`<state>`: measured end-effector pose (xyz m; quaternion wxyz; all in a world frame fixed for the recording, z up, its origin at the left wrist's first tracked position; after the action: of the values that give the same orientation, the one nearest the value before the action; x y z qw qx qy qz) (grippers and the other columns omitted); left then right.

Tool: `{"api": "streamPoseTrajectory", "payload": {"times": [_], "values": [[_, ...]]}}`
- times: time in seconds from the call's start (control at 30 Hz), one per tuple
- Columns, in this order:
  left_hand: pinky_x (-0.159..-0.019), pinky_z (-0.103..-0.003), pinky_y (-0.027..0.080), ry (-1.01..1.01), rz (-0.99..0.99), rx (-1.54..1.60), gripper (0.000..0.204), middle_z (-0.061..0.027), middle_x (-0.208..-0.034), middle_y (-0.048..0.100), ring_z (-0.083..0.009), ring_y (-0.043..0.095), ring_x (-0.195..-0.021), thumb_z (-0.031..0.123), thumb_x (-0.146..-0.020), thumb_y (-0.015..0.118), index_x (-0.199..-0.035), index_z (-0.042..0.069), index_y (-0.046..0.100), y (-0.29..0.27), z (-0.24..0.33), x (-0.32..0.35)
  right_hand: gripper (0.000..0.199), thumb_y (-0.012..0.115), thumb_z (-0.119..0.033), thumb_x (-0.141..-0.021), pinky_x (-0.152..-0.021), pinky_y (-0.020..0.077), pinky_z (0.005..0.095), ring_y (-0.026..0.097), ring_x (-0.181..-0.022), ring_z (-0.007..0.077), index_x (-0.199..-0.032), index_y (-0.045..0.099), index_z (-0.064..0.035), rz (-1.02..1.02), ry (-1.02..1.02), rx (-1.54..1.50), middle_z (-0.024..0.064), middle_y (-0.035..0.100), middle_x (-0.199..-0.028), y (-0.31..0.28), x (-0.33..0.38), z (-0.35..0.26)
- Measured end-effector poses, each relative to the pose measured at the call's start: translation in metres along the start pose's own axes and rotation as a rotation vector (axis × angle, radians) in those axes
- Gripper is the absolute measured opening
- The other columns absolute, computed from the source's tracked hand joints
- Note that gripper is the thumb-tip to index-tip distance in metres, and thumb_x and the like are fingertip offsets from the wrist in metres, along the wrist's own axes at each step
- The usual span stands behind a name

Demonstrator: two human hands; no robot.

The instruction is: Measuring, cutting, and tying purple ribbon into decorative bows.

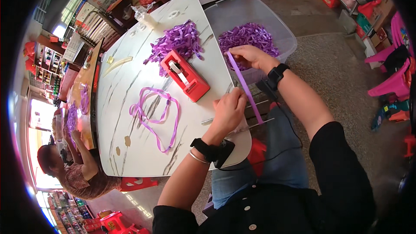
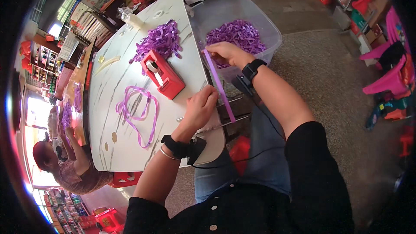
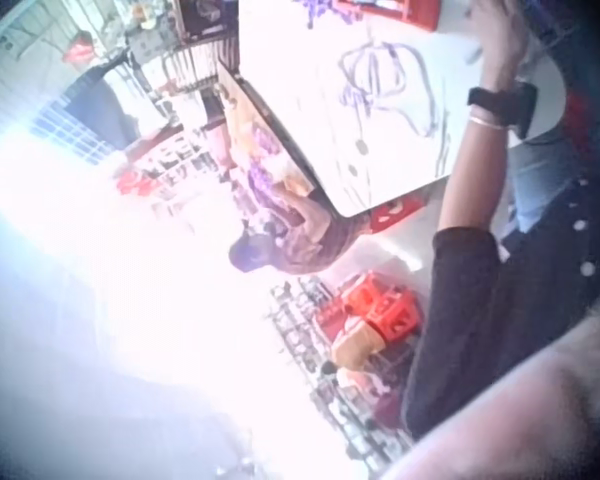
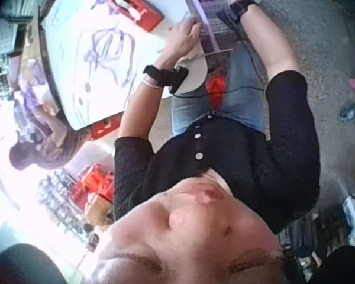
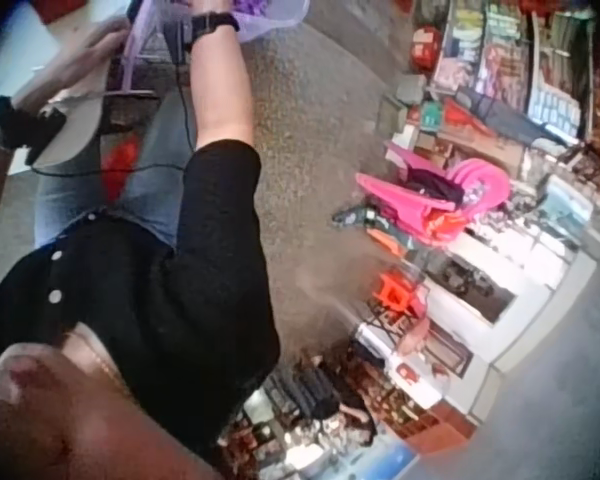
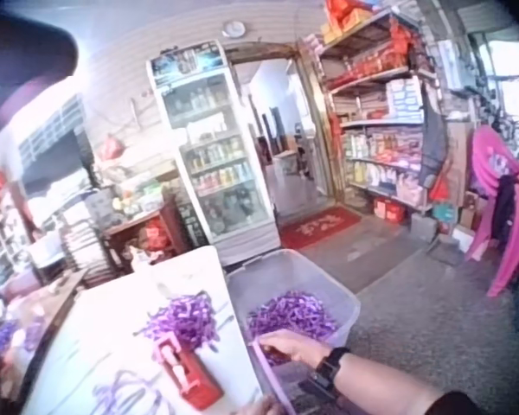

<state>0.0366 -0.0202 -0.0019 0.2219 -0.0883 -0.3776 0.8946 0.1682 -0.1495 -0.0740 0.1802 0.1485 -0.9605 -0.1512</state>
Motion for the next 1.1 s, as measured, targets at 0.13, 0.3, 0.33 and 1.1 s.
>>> {"api": "streamPoseTrajectory", "payload": {"times": [0.13, 0.3, 0.33, 1.1], "values": [[-0.069, -0.036, 0.043, 0.008, 0.005, 0.015, 0.02, -0.0131, -0.078, 0.059, -0.0282, 0.058, -0.076, 0.022, -0.085, 0.045, -0.091, 0.005, 0.052, -0.001, 0.001, -0.001, 0.018, 0.055, -0.029, -0.083, -0.044, 0.0306, 0.0205, 0.041, -0.05, 0.0053, -0.071, 0.058, -0.016, 0.072, 0.096, -0.038, -0.0078, 0.046, -0.059, -0.018, -0.004, 0.043], [-0.068, -0.033, 0.044, -0.026, -0.015, 0.018, 0.021, -0.0099, -0.078, 0.06, -0.0237, 0.059, -0.075, 0.024, -0.083, 0.049, -0.093, 0.007, 0.056, -0.007, -0.005, 0.005, 0.014, 0.053, -0.024, -0.081, -0.043, 0.0315, 0.0226, 0.046, -0.055, 0.0057, -0.079, 0.061, -0.0122, 0.167, 0.132, -0.108, -0.0041, 0.053, -0.066, 0.007, 0.034, 0.092], [-0.067, -0.032, 0.044, 0.01, -0.085, 0.015, 0.022, -0.0089, -0.077, 0.061, -0.0222, 0.06, -0.074, 0.025, -0.083, 0.051, -0.093, 0.008, 0.058, 0.006, 0.014, -0.004, 0.015, 0.054, -0.024, -0.081, -0.042, 0.0309, 0.0225, 0.046, -0.057, 0.005, -0.083, 0.06, -0.0113, 0.192, 0.218, -0.042, -0.0042, 0.054, -0.07, -0.049, 0.032, 0.145], [-0.076, -0.038, 0.032, -0.078, -0.153, -0.076, 0.027, -0.0025, -0.077, 0.065, -0.0196, 0.06, -0.078, 0.039, -0.074, 0.061, -0.084, 0.015, 0.068, 0.007, 0.0, -0.003, 0.023, 0.045, -0.013, -0.089, -0.057, 0.036, 0.0168, 0.044, -0.057, 0.0033, -0.093, 0.061, 0.0019, 0.209, -0.029, 0.22, -0.0037, 0.047, -0.06, 0.098, 0.329, 0.091]]}}
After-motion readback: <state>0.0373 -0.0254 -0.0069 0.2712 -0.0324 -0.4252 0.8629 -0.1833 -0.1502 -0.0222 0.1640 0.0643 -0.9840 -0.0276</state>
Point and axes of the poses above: each hand's wrist, its own x-axis away from the middle knuckle, its own y-axis out of the palm, z = x × y, the point moved 5 cm from there along -x, towards the middle knuckle
